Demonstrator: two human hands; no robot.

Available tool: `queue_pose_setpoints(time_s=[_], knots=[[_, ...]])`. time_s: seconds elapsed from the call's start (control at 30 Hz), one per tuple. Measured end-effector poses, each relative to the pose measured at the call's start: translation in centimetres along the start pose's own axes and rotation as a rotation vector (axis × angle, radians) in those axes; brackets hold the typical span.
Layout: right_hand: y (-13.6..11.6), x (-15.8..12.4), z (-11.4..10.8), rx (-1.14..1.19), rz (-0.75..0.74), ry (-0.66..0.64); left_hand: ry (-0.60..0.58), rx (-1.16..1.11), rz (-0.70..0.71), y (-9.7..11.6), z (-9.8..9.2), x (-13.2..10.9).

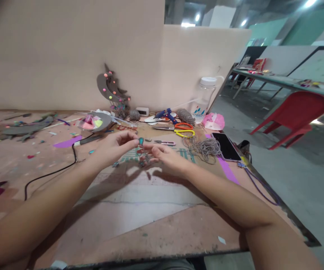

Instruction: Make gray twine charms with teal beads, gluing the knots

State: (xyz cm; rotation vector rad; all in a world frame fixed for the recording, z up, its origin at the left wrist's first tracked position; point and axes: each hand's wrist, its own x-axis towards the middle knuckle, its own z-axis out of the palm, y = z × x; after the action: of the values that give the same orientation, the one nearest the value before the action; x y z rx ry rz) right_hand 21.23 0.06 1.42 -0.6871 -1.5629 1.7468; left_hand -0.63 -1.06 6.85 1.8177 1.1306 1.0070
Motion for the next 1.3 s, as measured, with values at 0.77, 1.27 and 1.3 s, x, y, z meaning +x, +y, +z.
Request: queue_pose_setpoints(time_s=[0.77,1.27,1.3], knots=[[2.9,-1.4,1.7,0.116,0.128,0.298,-0.007,-0.355,-0.297,-5.2,3.0,-0.2],[1.5,-2.3,1.9,-0.42,-0.031,0.375,0.049,0.265,0.183,-3.9,3.5,-2.5],[1.5,-2.3,1.9,-0.449,-0.044,0.383,0.037,0.249,0.164,-3.8,3.6,-2.5]])
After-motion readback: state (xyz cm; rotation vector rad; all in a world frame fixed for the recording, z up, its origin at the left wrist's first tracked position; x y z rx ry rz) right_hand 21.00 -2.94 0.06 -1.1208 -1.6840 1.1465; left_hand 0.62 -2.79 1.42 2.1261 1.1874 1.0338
